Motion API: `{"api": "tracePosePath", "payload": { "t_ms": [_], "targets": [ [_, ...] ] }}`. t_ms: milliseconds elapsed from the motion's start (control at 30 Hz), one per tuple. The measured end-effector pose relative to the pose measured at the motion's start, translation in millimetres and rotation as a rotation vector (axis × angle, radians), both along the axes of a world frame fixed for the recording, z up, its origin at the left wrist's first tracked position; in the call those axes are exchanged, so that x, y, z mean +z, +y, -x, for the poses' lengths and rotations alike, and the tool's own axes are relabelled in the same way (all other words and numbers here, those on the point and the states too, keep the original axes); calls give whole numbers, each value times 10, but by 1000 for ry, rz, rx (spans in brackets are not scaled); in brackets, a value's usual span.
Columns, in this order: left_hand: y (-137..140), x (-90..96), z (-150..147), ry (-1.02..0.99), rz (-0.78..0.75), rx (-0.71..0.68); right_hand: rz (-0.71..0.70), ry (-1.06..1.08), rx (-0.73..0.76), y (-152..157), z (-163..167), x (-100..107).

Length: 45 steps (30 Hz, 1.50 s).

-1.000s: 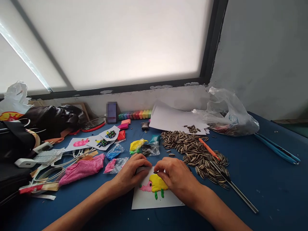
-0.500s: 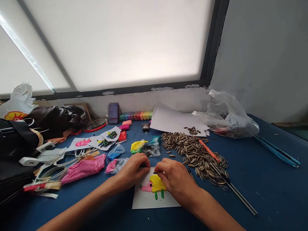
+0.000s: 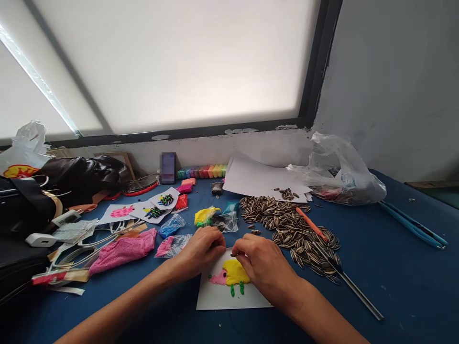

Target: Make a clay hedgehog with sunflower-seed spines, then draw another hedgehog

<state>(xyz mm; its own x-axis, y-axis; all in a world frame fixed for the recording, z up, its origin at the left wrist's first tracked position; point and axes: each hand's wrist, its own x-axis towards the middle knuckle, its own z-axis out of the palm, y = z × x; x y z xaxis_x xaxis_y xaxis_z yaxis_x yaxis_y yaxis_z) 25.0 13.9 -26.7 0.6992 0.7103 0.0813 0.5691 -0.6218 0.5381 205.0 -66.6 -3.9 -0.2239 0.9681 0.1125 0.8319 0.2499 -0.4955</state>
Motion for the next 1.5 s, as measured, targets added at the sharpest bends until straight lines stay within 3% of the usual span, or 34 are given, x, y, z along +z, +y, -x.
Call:
{"api": "tracePosePath", "payload": {
  "t_ms": [233,333,467,733,1100,1500],
  "targets": [
    [13,11,43,-156,-10,12,10,-10,14,-12,19,-10],
    [-17,56,128,-260,68,0,10,6,18,-24,33,-16],
    [-84,67,180,-245,239,-3,0,32,27,-36,66,-22],
    [-82,46,145,-193,244,-10,-8,18,59,-24,109,-71],
    [-78,22,181,-244,367,-9,-12,9,38,-40,112,-43],
    [-97,58,192,-206,260,-35,-31,-9,35,-42,120,-64]
  ]
}}
